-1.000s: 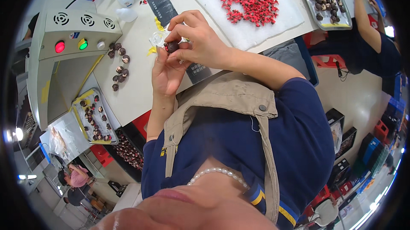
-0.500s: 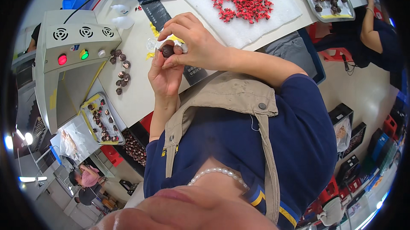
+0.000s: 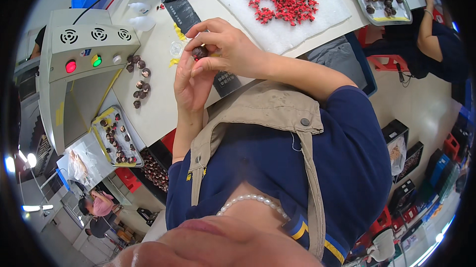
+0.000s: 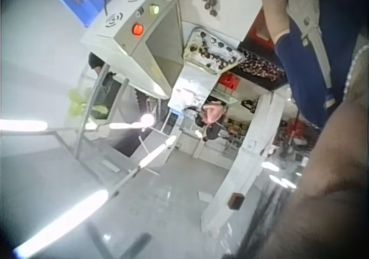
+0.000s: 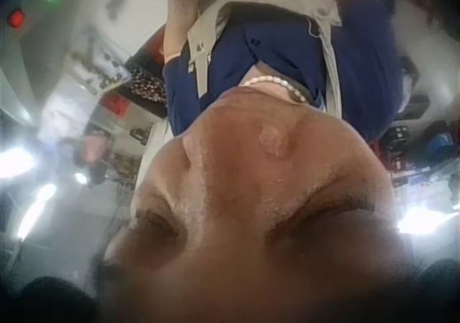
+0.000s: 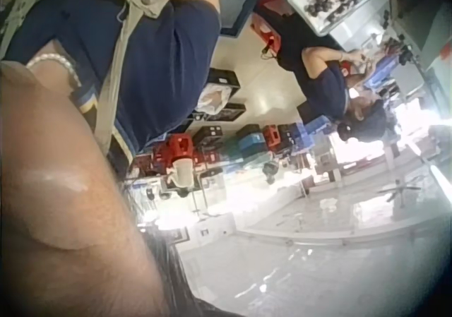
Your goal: The person decorates small figurine heads by picking them up, attaching small red bow accessories to each head by hand with glue, and placing the finished heads onto the table and tray.
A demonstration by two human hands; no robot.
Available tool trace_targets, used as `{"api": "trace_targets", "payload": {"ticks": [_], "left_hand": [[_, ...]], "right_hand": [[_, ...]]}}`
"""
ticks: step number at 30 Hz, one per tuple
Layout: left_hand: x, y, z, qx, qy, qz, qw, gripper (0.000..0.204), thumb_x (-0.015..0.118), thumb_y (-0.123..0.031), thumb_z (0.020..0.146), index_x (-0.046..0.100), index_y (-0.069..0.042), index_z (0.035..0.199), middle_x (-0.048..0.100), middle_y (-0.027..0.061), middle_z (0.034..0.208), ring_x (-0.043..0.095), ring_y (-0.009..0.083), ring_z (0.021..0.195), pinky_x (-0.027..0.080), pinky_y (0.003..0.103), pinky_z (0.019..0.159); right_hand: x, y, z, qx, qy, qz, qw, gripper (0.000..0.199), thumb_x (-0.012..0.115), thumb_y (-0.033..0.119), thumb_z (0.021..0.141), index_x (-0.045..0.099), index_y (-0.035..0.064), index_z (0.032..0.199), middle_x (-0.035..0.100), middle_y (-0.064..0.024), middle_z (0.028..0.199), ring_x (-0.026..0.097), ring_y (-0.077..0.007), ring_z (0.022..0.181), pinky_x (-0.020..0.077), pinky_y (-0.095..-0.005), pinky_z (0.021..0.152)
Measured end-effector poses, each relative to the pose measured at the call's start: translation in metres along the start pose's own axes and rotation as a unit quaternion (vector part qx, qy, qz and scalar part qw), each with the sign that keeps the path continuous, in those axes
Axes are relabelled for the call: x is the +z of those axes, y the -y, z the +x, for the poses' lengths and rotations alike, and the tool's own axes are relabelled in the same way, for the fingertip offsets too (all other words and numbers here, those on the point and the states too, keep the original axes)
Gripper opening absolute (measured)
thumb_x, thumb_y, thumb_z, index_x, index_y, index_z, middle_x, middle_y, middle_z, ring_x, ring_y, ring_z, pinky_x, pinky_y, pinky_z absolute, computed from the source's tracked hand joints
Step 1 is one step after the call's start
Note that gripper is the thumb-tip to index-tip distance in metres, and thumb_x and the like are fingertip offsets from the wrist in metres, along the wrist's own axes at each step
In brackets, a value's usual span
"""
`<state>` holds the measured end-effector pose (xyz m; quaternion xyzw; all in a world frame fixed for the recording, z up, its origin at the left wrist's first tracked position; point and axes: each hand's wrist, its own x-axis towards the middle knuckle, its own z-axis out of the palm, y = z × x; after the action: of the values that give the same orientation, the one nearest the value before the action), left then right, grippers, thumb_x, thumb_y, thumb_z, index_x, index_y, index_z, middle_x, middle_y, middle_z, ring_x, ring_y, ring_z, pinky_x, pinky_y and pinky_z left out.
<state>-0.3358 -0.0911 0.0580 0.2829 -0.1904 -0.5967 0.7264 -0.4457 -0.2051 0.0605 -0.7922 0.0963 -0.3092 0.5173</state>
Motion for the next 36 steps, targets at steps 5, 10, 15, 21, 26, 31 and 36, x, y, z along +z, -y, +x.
{"api": "trace_targets", "payload": {"ticks": [5, 10, 15, 21, 26, 31, 36], "left_hand": [[0.001, 0.000, 0.000, -0.012, -0.052, -0.004, 0.999, 0.058, 0.055, -0.022, 0.092, 0.025, -0.001, 0.136, 0.045, 0.0142, 0.125, 0.048, 0.0241, 0.116, 0.041, 0.038, 0.098], [0.012, 0.005, 0.000, 0.003, -0.082, 0.016, 0.997, 0.058, 0.053, -0.024, 0.093, 0.023, -0.003, 0.138, 0.044, 0.0120, 0.125, 0.048, 0.0226, 0.115, 0.042, 0.037, 0.096], [0.008, 0.011, -0.006, 0.024, -0.096, 0.047, 0.994, 0.065, 0.057, -0.030, 0.091, 0.021, -0.004, 0.139, 0.043, 0.0109, 0.127, 0.049, 0.0214, 0.113, 0.043, 0.035, 0.095], [0.002, 0.017, -0.012, 0.099, -0.028, 0.236, 0.966, 0.098, 0.081, -0.027, 0.071, 0.018, -0.005, 0.142, 0.046, 0.0104, 0.124, 0.049, 0.0210, 0.115, 0.044, 0.032, 0.093], [0.003, 0.020, -0.020, 0.097, -0.074, 0.308, 0.944, 0.095, 0.081, -0.009, 0.069, 0.020, -0.004, 0.141, 0.044, 0.0128, 0.128, 0.051, 0.0216, 0.114, 0.048, 0.032, 0.092], [-0.008, 0.035, -0.032, 0.056, -0.067, 0.279, 0.956, 0.085, 0.080, -0.004, 0.069, 0.027, -0.002, 0.136, 0.044, 0.0142, 0.129, 0.053, 0.0211, 0.111, 0.049, 0.030, 0.090], [-0.022, 0.043, -0.031, -0.039, -0.085, 0.417, 0.904, 0.074, 0.081, -0.013, 0.069, 0.042, -0.003, 0.131, 0.055, 0.0123, 0.116, 0.056, 0.0133, 0.104, 0.051, 0.023, 0.075]], "right_hand": [[-0.002, -0.009, 0.004, -0.121, -0.004, -0.084, 0.989, 0.041, 0.076, 0.022, 0.068, 0.065, 0.0105, 0.106, 0.056, -0.0061, 0.114, 0.051, -0.0238, 0.107, 0.0441, -0.0345, 0.087], [-0.003, -0.009, 0.002, -0.125, -0.014, -0.129, 0.984, 0.044, 0.075, 0.020, 0.066, 0.063, 0.0103, 0.107, 0.056, -0.0058, 0.116, 0.048, -0.0269, 0.113, 0.0418, -0.0382, 0.092], [-0.004, -0.005, -0.003, -0.128, -0.012, -0.164, 0.978, 0.045, 0.074, 0.019, 0.066, 0.061, 0.0105, 0.108, 0.055, -0.0061, 0.119, 0.047, -0.0282, 0.116, 0.0398, -0.0408, 0.095], [-0.008, -0.008, -0.010, -0.129, -0.017, -0.094, 0.987, 0.039, 0.073, 0.017, 0.066, 0.060, 0.0121, 0.103, 0.055, -0.0027, 0.117, 0.047, -0.0268, 0.117, 0.0380, -0.0417, 0.096], [-0.004, -0.014, -0.019, -0.132, -0.009, -0.079, 0.988, 0.037, 0.073, 0.014, 0.065, 0.061, 0.0116, 0.100, 0.054, -0.0044, 0.118, 0.047, -0.0275, 0.117, 0.0392, -0.0411, 0.096], [0.002, -0.025, -0.045, -0.061, 0.014, -0.049, 0.997, 0.036, 0.073, 0.016, 0.067, 0.063, 0.0116, 0.102, 0.056, -0.0081, 0.112, 0.053, -0.0265, 0.105, 0.0462, -0.0360, 0.086], [0.001, -0.042, -0.057, -0.052, 0.028, -0.060, 0.996, 0.035, 0.071, 0.015, 0.071, 0.061, 0.0081, 0.103, 0.061, -0.0087, 0.099, 0.059, -0.0259, 0.090, 0.0492, -0.0347, 0.078]]}}
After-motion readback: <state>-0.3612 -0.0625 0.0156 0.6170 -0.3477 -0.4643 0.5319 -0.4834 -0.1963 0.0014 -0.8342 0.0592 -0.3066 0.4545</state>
